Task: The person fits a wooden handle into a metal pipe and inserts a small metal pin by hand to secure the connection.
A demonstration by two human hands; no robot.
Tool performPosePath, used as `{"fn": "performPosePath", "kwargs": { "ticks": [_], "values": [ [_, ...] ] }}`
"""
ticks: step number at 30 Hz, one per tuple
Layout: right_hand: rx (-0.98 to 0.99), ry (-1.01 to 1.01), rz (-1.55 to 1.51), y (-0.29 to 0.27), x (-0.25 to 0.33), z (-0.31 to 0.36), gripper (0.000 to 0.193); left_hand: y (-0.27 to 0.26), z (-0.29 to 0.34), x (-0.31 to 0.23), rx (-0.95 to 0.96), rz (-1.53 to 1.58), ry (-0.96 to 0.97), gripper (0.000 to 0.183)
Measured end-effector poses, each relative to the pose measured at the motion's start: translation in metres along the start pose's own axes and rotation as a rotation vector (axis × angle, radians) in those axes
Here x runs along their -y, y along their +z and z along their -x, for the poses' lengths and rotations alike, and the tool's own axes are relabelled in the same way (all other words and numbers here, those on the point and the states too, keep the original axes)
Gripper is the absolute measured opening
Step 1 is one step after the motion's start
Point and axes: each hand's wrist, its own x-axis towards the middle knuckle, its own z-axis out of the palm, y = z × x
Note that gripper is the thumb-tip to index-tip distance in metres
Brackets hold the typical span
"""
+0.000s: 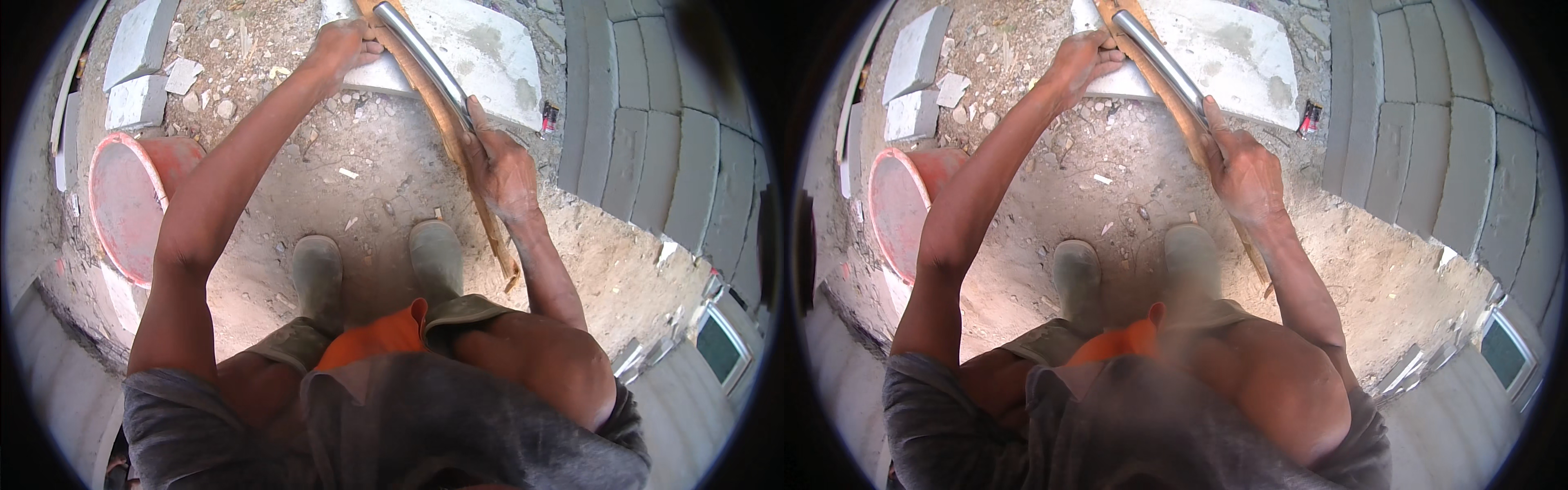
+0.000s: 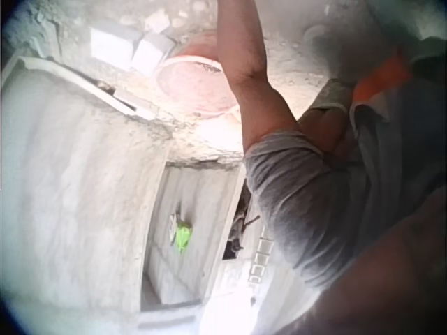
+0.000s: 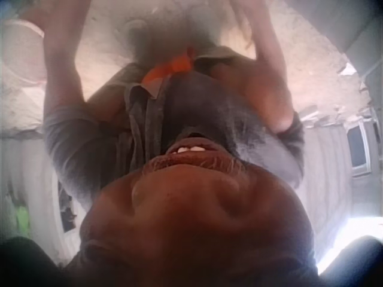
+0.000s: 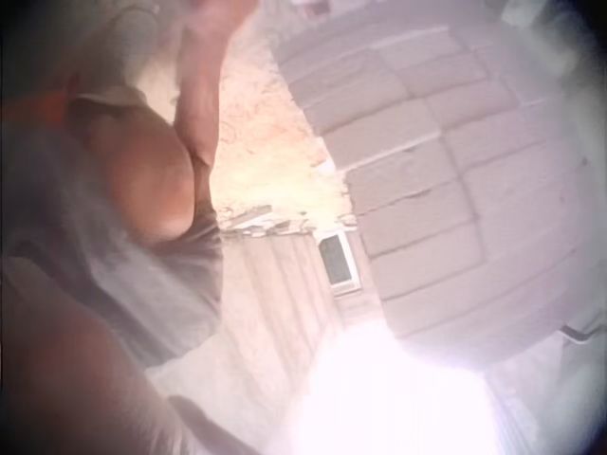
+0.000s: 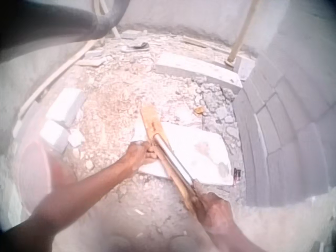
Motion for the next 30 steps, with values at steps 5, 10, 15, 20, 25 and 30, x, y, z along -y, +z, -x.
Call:
{"fn": "performPosePath", "kwargs": {
  "ticks": [5, 10, 15, 20, 25, 30],
  "values": [
    [-0.17, -0.039, -0.14, -0.017, 0.007, 0.012, 0.062, 0.002, 0.007, -0.004, 0.006, 0.019, 0.027, 0.04],
    [0.042, 0.052, 0.142, -0.018, 0.013, 0.014, 0.061, -0.007, -0.004, 0.005, 0.041, -0.026, -0.002, 0.039],
    [0.118, 0.186, -0.195, -0.015, 0.016, 0.006, 0.054, 0.0, -0.001, 0.001, 0.012, -0.004, -0.012, 0.038],
    [0.055, 0.362, -0.542, -0.016, 0.013, 0.013, 0.049, -0.003, -0.002, 0.004, 0.038, -0.039, 0.004, 0.039],
    [0.09, 0.401, -0.517, -0.012, -0.002, 0.021, 0.052, -0.008, -0.009, 0.007, 0.003, -0.112, -0.024, 0.047],
    [0.054, 0.362, -0.501, -0.012, 0.001, 0.028, 0.053, -0.002, -0.017, 0.002, -0.027, -0.164, -0.029, 0.056]
  ]
}}
